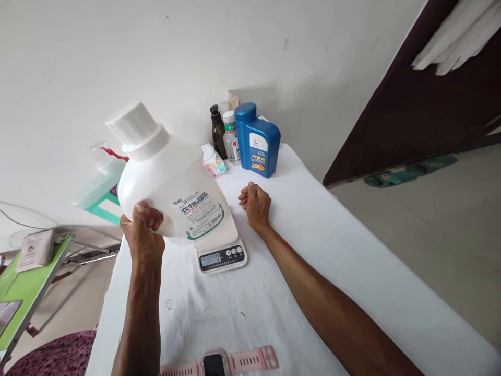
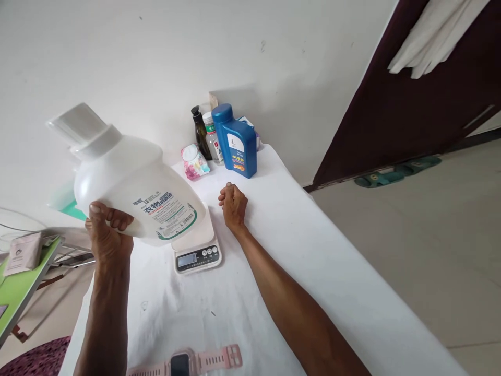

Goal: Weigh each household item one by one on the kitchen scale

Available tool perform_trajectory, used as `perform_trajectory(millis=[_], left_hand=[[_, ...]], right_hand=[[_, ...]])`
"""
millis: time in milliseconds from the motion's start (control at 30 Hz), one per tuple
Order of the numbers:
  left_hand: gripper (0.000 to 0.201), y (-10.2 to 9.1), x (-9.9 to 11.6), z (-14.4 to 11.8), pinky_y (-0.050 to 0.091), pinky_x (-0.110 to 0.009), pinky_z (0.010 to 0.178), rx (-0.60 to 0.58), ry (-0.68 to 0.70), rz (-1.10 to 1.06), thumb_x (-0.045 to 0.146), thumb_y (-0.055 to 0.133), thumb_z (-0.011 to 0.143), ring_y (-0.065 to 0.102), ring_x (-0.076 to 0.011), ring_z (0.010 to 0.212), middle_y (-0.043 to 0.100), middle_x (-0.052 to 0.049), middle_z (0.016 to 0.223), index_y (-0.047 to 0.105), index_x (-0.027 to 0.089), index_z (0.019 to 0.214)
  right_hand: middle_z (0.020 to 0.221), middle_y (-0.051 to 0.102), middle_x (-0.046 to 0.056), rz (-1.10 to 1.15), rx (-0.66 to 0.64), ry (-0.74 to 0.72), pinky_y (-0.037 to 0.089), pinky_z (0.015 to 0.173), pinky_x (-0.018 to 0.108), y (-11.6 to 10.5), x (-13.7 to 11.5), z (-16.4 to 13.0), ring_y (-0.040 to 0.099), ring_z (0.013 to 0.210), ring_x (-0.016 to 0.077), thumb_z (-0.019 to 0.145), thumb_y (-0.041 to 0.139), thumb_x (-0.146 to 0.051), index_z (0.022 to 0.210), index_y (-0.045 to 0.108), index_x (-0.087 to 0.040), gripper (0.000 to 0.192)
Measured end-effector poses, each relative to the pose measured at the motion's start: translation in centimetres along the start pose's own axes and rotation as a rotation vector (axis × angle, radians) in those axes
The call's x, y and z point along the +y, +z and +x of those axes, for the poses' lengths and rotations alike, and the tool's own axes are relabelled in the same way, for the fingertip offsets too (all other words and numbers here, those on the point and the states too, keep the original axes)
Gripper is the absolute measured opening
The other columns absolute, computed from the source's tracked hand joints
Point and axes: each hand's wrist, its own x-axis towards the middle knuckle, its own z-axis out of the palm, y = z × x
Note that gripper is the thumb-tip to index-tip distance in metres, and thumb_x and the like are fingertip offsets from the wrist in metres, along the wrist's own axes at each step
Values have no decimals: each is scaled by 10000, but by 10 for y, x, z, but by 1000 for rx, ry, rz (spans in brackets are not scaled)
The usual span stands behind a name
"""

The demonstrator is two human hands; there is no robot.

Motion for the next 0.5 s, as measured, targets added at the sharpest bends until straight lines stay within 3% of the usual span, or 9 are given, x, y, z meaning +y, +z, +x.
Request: perform_trajectory(millis=[167, 500], left_hand=[[635, 9, -11, -1, 211, -207, 415, -16, -40, 47, 533, 901, 567, 237, -27, 416, 253, 95, 468, 369, 190, 509], [608, 5, -22, -1, 204, -219, 415, -15, -64, 90, 520, 874, 587, 230, -35, 423, 246, 97, 477, 358, 203, 527]], right_hand=[[599, 626, 3, -2, 8, -12, 464, 486, 245, -2, -2, -1, 585, 488, 126, 1002, 405, -590, 705, 584, -211, 513], [604, 626, 2, -13, -20, 1, 486, 518, 253, -2, -4, -3, 588, 505, 131, 1001, 418, -631, 707, 592, -211, 541]])
